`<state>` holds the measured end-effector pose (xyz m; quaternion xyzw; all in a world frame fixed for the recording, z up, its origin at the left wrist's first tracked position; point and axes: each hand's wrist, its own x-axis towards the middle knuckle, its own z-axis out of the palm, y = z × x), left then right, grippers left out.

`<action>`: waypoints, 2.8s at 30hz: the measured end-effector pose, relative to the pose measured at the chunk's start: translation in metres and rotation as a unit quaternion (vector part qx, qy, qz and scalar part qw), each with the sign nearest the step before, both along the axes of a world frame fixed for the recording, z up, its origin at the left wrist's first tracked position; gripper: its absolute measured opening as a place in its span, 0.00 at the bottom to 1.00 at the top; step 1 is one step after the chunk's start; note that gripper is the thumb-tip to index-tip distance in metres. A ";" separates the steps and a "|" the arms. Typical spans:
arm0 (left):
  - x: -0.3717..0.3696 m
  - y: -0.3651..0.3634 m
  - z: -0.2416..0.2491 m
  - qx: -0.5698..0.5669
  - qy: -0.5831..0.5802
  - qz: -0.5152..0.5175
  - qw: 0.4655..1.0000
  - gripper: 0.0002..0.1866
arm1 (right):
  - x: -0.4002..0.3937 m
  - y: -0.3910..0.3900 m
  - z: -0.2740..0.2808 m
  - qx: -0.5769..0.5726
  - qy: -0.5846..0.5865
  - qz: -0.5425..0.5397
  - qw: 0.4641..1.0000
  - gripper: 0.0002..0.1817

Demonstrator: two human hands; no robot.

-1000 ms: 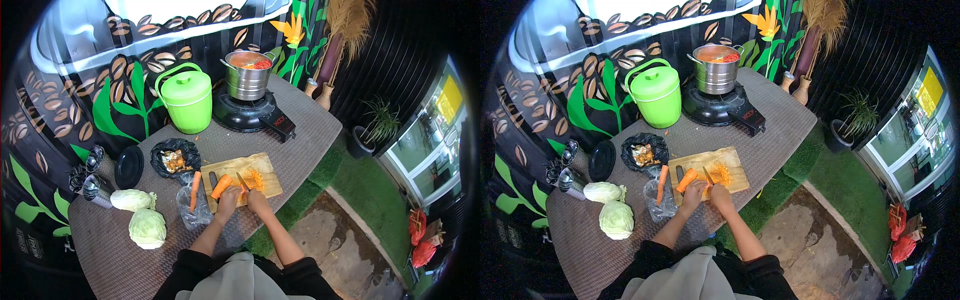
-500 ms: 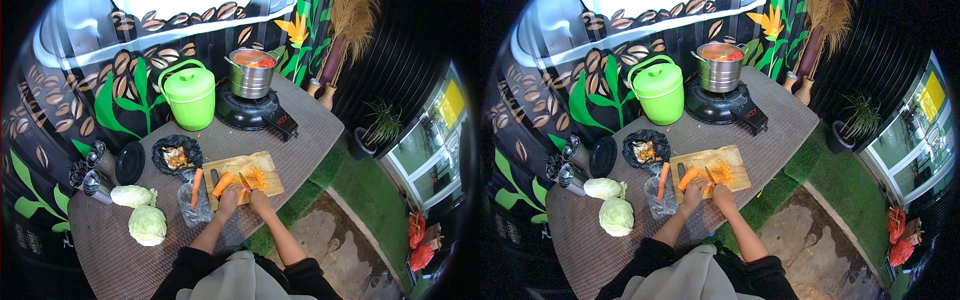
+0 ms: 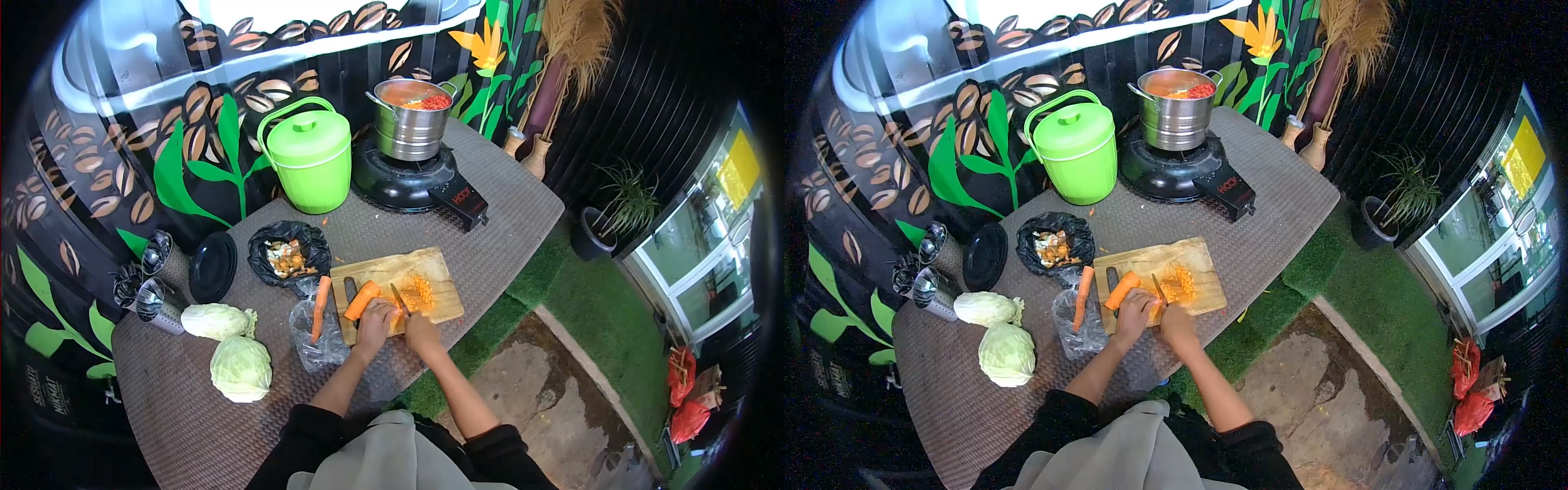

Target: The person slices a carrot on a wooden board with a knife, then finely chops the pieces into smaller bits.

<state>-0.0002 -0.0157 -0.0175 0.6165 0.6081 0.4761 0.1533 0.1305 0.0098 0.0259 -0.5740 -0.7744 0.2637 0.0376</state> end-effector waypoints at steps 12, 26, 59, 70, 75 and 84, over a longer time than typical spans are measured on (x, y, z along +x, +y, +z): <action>0.001 -0.004 0.011 -0.020 0.013 0.008 1.000 0.06 | -0.004 0.014 -0.015 -0.017 0.034 -0.010 0.999 0.23; 0.001 -0.002 0.003 0.016 0.025 0.004 1.000 0.07 | -0.003 0.006 -0.014 -0.006 0.032 -0.019 0.999 0.21; 0.001 -0.006 0.028 0.052 -0.080 0.008 0.995 0.14 | 0.033 -0.019 -0.023 -0.147 0.309 -0.088 0.935 0.24; -0.010 -0.024 0.039 0.087 0.140 0.117 0.979 0.19 | 0.015 -0.049 -0.014 -0.084 0.230 -0.060 0.968 0.25; -0.023 -0.019 0.010 -0.036 0.068 0.186 0.980 0.27 | 0.009 -0.043 -0.031 -0.037 0.202 -0.016 0.978 0.26; -0.009 -0.022 0.006 -0.019 0.042 0.228 0.973 0.23 | 0.034 0.001 -0.023 0.036 0.123 -0.072 0.989 0.24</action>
